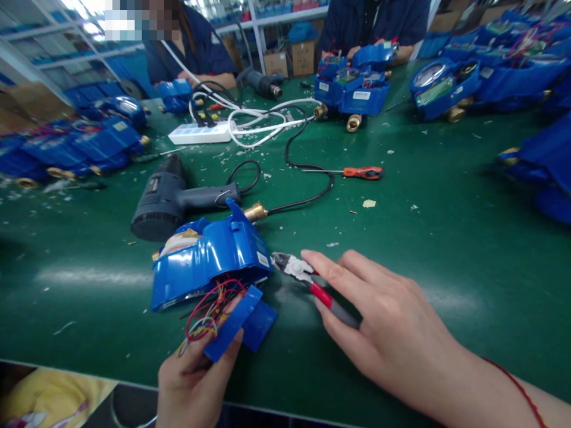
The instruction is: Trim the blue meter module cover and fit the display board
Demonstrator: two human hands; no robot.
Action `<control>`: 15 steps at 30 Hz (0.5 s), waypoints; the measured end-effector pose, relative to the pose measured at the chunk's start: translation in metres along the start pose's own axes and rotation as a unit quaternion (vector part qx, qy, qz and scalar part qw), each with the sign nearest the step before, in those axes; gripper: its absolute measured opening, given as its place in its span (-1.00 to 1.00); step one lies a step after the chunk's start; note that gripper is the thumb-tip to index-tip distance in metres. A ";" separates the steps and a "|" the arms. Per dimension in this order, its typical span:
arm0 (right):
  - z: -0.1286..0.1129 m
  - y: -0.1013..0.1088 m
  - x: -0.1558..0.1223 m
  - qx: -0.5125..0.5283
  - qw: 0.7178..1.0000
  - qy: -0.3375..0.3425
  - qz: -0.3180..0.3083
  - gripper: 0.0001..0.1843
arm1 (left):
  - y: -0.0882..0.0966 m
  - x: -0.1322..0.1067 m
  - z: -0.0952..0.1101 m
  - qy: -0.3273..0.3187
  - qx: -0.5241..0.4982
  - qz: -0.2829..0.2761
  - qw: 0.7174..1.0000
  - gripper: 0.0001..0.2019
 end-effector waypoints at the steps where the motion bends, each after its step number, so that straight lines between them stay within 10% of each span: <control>1: -0.002 -0.001 -0.001 -0.009 1.000 0.007 -0.016 -0.55 | -0.001 -0.001 -0.002 0.006 0.004 -0.002 1.000 -0.81; 15: -0.024 -0.014 0.006 -0.068 0.993 0.071 -0.069 -0.50 | -0.001 -0.001 0.001 -0.017 0.007 -0.017 1.000 -0.78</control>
Point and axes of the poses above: each hand's wrist, its own x-axis towards the middle knuckle, its own y-axis out of the back of the hand, z = x × y, the point moved 6 cm from there along x, towards the middle knuckle, and after that the axes turned 9 degrees about x, right-handed, at the moved point
